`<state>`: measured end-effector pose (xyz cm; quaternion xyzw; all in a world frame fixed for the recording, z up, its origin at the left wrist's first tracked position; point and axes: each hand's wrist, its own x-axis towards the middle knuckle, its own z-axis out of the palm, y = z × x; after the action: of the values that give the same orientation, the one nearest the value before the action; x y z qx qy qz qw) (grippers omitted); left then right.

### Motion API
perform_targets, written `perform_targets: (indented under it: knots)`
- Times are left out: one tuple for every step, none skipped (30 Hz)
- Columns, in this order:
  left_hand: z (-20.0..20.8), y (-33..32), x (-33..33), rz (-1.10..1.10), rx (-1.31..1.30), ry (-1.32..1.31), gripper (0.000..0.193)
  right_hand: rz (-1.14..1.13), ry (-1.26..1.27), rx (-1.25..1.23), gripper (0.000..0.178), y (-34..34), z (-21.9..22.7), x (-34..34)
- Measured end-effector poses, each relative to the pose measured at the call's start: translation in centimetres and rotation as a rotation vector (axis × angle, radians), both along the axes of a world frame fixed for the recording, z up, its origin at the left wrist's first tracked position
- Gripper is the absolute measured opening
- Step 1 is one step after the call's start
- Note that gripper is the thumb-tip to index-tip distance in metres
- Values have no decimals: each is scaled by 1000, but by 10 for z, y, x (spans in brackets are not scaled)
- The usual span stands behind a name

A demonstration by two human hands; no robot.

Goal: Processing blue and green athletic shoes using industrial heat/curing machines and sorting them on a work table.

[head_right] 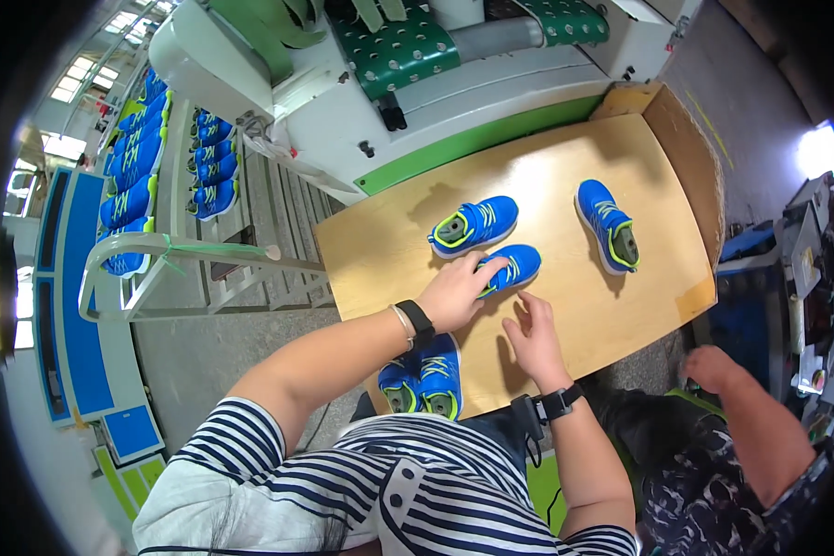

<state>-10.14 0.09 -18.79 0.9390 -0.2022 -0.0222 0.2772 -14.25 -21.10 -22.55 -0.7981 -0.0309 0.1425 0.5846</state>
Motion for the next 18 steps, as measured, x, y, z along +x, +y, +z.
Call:
perform_targets:
  knots:
    - [4, 10, -3, 16, 5, -5, 65, 20, 3, -62, 49, -5, -1, 5]
    - [20, 20, -7, 1, -71, 65, 66, 28, 8, -128, 48, -15, -2, 10]
    - [38, 33, -13, -13, -143, 133, 67, 33, 2, -124, 48, -22, 0, 17]
    - [58, 47, -22, 71, -236, 220, 67, 15, 62, -131, 48, -28, 2, 25]
    - [72, 62, -29, 150, -331, 306, 66, -7, 121, -140, 47, -34, 4, 32]
    - [75, 78, -34, 241, -319, 241, 65, -51, 131, -89, 53, -38, -1, 39]
    - [74, 94, -37, 334, -303, 177, 65, -56, 127, -86, 53, -30, 3, 49]
    - [71, 104, -39, 475, -150, 167, 67, -117, 30, -111, 57, -14, 11, 60]
    - [65, 111, -39, 607, 0, 155, 69, -185, -69, -142, 61, 3, 19, 71]
    - [46, 120, -42, 588, -2, 147, 69, -202, -174, -128, 66, 23, 21, 82]
    - [17, 129, -45, 646, -10, 78, 74, -224, -282, -120, 71, 48, 23, 95]
    - [-4, 135, -49, 701, -21, 16, 78, -102, -146, 160, 81, 75, 28, 110]
    - [-13, 135, -54, 665, 40, 51, 87, 48, -115, -72, 91, 96, 34, 119]
    - [-15, 136, -55, 636, 49, 47, 86, 14, -319, -315, 86, 117, 29, 112]
    - [-14, 140, -51, 612, 61, 41, 84, -13, -516, -562, 81, 130, 21, 108]
    - [-17, 150, -46, 603, -72, 58, 81, -27, -520, -575, 81, 133, 23, 112]
    - [-20, 157, -41, 595, -205, 76, 78, 37, -483, -473, 81, 132, 26, 116]
    - [-12, 156, -35, 634, -417, 280, 73, 103, -440, -372, 81, 127, 26, 119]
